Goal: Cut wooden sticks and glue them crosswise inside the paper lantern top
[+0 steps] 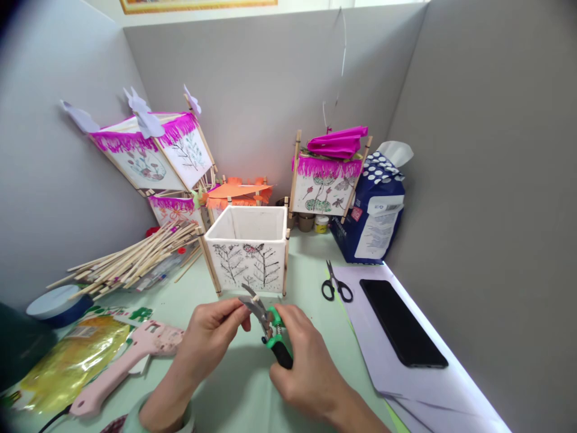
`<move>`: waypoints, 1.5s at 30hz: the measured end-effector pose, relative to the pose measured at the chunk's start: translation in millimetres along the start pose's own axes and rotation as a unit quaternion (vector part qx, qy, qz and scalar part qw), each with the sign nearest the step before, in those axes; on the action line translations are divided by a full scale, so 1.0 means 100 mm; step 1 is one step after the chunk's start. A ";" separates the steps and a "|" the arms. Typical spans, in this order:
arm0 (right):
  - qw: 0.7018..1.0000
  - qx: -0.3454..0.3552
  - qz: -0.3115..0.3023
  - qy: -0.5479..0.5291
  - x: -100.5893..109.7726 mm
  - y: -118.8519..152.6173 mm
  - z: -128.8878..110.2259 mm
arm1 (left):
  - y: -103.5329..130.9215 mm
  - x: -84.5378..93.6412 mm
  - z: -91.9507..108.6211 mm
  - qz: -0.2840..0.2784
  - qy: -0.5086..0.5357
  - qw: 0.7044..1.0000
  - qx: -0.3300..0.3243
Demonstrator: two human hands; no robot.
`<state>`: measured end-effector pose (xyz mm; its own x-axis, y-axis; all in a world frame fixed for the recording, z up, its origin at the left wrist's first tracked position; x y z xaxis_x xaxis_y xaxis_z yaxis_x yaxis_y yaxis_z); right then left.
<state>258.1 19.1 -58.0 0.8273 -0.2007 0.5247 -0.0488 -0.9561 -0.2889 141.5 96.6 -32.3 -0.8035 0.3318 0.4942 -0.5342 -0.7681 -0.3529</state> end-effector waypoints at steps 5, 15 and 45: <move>1.000 -0.004 0.007 0.016 -0.01 -0.07 -0.01 | 0.00 0.09 0.05 0.063 -0.050 0.996 -0.038; 1.000 -0.002 0.020 0.015 -0.05 -0.01 0.03 | 0.05 0.08 0.05 0.088 -0.080 0.991 -0.059; 0.999 -0.002 0.024 0.036 -0.06 -0.05 0.03 | 0.02 0.10 -0.01 0.083 -0.075 0.993 -0.027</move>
<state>255.0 25.4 -62.4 0.7818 -0.2615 0.5661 -0.0906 -0.9458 -0.3118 132.5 98.6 -28.8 -0.8356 0.1139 0.5374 -0.4138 -0.7740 -0.4793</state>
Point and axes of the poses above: each hand's wrist, its own y-axis away from the middle knuckle, its own x-axis out of the back of the hand, z = x × y, the point moved 8 cm from there along -y, towards the middle knuckle, and after that the axes turned 4 degrees about -y, right-handed, at the moved point
